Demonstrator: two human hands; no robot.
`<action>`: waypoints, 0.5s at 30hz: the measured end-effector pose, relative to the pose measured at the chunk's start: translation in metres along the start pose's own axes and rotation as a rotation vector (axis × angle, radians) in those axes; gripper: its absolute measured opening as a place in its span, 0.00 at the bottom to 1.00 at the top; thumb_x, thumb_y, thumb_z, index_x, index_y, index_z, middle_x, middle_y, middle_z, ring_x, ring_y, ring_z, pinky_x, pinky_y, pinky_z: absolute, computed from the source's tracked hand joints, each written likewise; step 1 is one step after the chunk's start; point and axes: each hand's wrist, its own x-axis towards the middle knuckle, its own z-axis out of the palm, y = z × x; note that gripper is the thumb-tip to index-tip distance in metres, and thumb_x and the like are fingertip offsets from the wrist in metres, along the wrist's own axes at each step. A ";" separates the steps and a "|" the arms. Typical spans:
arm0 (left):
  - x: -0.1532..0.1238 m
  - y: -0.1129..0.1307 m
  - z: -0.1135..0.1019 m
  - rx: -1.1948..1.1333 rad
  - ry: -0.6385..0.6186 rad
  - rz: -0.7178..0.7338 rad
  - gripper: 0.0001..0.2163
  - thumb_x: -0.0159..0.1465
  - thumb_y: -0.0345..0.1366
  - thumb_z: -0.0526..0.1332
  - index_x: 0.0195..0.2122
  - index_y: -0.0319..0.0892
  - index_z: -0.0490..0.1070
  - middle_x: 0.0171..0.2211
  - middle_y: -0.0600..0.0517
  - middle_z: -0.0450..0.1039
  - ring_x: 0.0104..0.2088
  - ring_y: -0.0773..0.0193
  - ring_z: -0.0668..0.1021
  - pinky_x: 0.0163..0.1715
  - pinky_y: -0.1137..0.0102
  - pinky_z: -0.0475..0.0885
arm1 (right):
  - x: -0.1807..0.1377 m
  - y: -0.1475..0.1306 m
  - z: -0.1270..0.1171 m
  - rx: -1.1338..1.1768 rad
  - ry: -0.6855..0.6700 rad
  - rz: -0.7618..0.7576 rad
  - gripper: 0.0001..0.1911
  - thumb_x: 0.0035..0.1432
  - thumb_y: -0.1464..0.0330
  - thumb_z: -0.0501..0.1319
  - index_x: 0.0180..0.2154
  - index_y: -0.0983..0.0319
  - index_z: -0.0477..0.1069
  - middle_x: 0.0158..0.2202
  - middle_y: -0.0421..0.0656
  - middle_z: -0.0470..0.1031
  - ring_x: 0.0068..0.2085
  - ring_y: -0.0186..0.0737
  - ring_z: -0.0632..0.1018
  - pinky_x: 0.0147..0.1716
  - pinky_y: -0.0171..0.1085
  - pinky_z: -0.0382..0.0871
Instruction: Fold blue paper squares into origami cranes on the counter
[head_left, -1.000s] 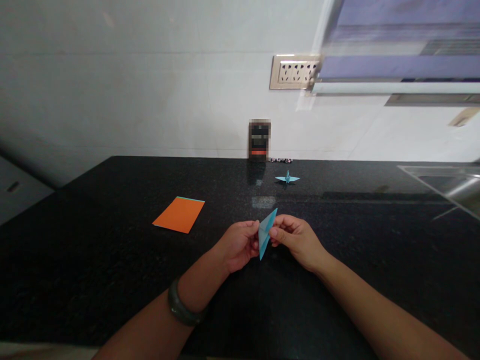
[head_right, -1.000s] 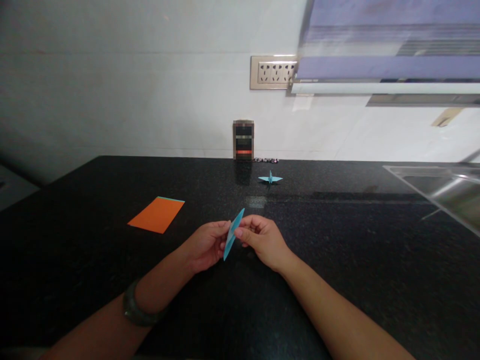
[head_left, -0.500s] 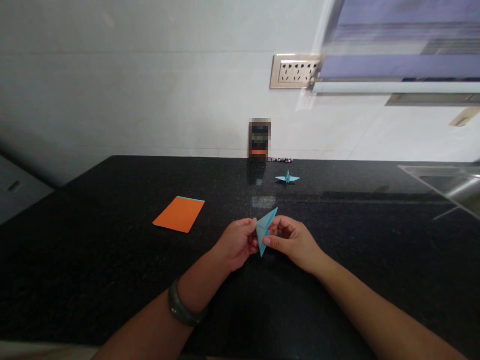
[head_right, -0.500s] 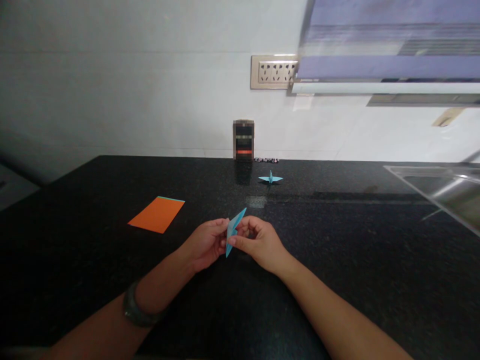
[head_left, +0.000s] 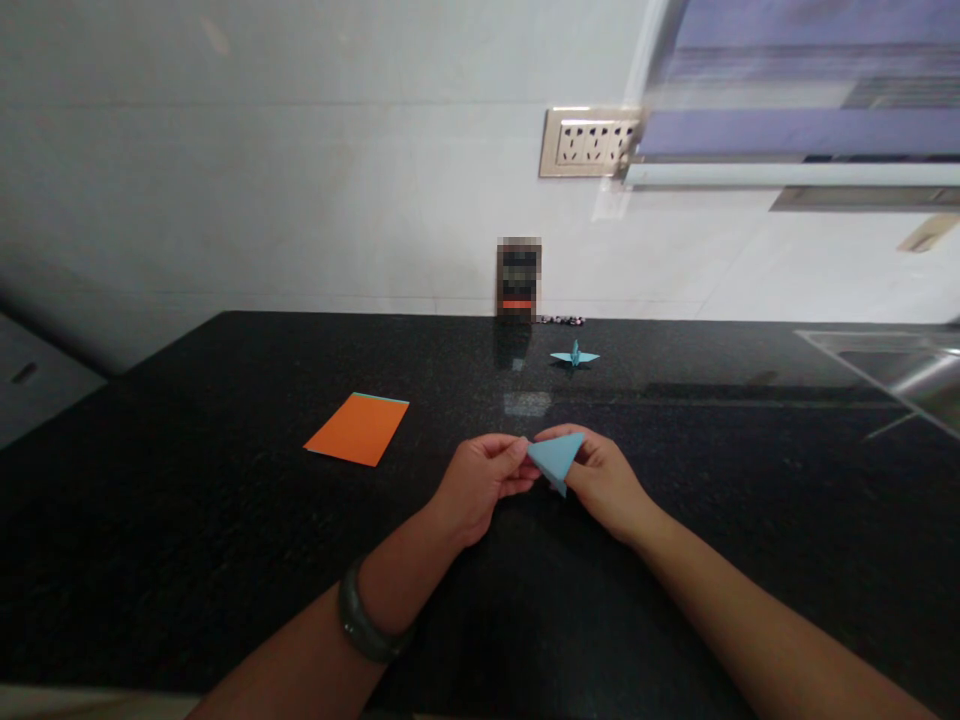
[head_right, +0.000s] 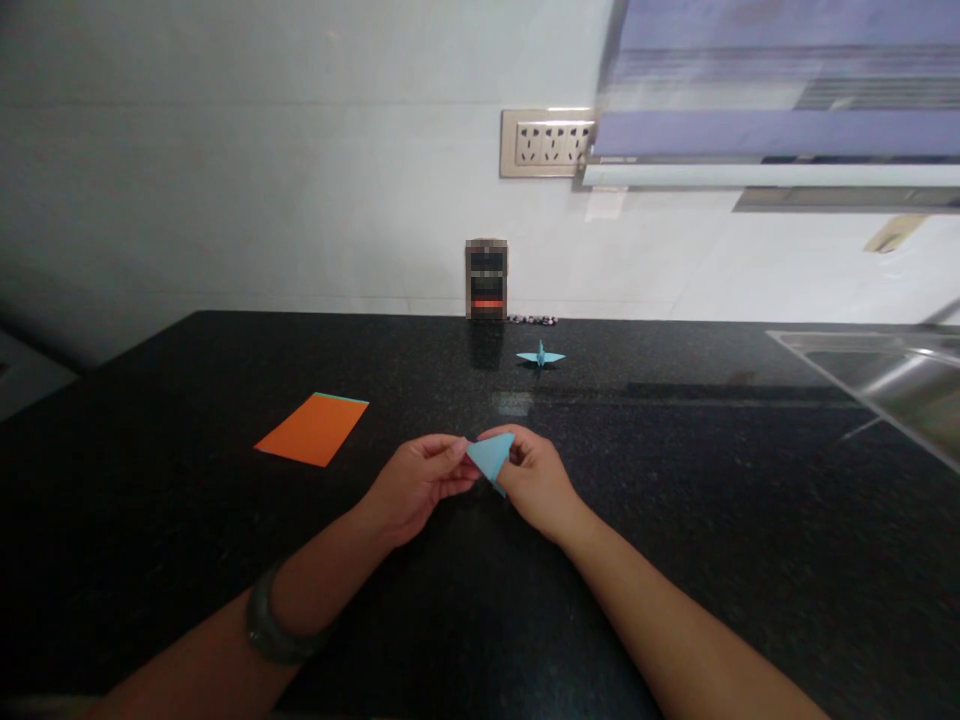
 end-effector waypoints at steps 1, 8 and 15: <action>0.000 -0.001 0.000 0.018 -0.021 0.001 0.06 0.53 0.33 0.63 0.29 0.34 0.72 0.25 0.49 0.73 0.26 0.69 0.75 0.27 0.74 0.70 | 0.001 0.001 -0.001 -0.032 0.013 -0.004 0.09 0.43 0.70 0.62 0.31 0.62 0.69 0.22 0.37 0.70 0.21 0.32 0.69 0.22 0.33 0.63; -0.001 -0.001 -0.001 -0.002 -0.120 -0.102 0.10 0.53 0.38 0.63 0.29 0.34 0.73 0.24 0.48 0.74 0.24 0.69 0.75 0.27 0.74 0.69 | -0.001 0.000 -0.009 -0.448 0.056 -0.363 0.05 0.46 0.76 0.58 0.26 0.61 0.70 0.25 0.40 0.71 0.27 0.35 0.71 0.27 0.35 0.64; -0.002 -0.001 0.000 0.008 -0.157 -0.166 0.15 0.51 0.43 0.64 0.26 0.33 0.70 0.21 0.48 0.73 0.20 0.70 0.74 0.24 0.74 0.68 | -0.004 -0.007 -0.011 -0.577 -0.020 -0.553 0.07 0.48 0.75 0.57 0.28 0.59 0.71 0.26 0.41 0.70 0.29 0.36 0.71 0.29 0.35 0.64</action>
